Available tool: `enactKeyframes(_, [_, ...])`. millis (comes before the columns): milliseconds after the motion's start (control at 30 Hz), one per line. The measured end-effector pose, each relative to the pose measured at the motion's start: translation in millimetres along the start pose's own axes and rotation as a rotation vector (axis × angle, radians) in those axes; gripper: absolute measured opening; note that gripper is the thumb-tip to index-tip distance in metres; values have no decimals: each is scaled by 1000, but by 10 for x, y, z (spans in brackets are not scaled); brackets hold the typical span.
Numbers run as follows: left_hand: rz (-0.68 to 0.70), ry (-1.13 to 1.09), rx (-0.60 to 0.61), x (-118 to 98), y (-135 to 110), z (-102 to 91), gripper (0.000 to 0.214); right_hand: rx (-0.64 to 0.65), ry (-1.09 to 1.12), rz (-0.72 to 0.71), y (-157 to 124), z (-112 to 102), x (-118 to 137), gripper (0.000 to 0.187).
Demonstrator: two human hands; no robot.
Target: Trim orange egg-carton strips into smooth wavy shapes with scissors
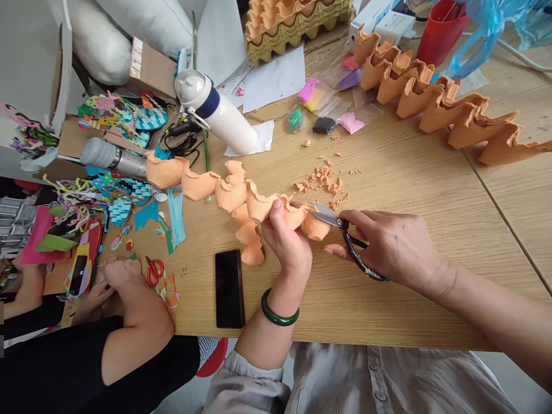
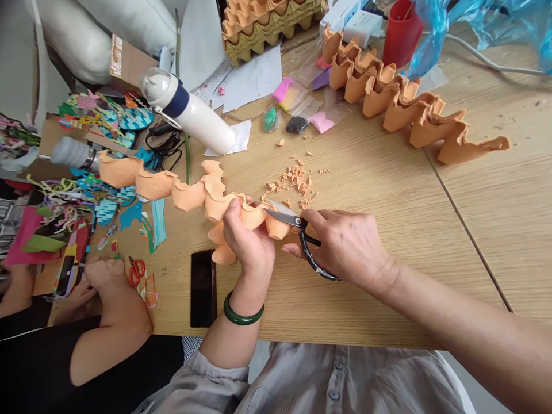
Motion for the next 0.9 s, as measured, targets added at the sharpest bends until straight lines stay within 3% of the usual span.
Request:
enactKeyframes(267, [123, 105, -12, -32, -12, -14, 26, 25, 5, -21, -21, -11, 51, 68])
enactKeyframes(900, [-33, 73, 12, 30, -55, 2, 26, 15, -90, 47, -34, 40, 46, 68])
Point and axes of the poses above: each hand's wrist, its own y-axis towards the middle knuckle, its own z-axis out of the palm, x = y × z, the point moved 3 cm from there along y, towards the middle knuckle, and after that the axes turned 3 degrees about -x, right-handed, at the moved point
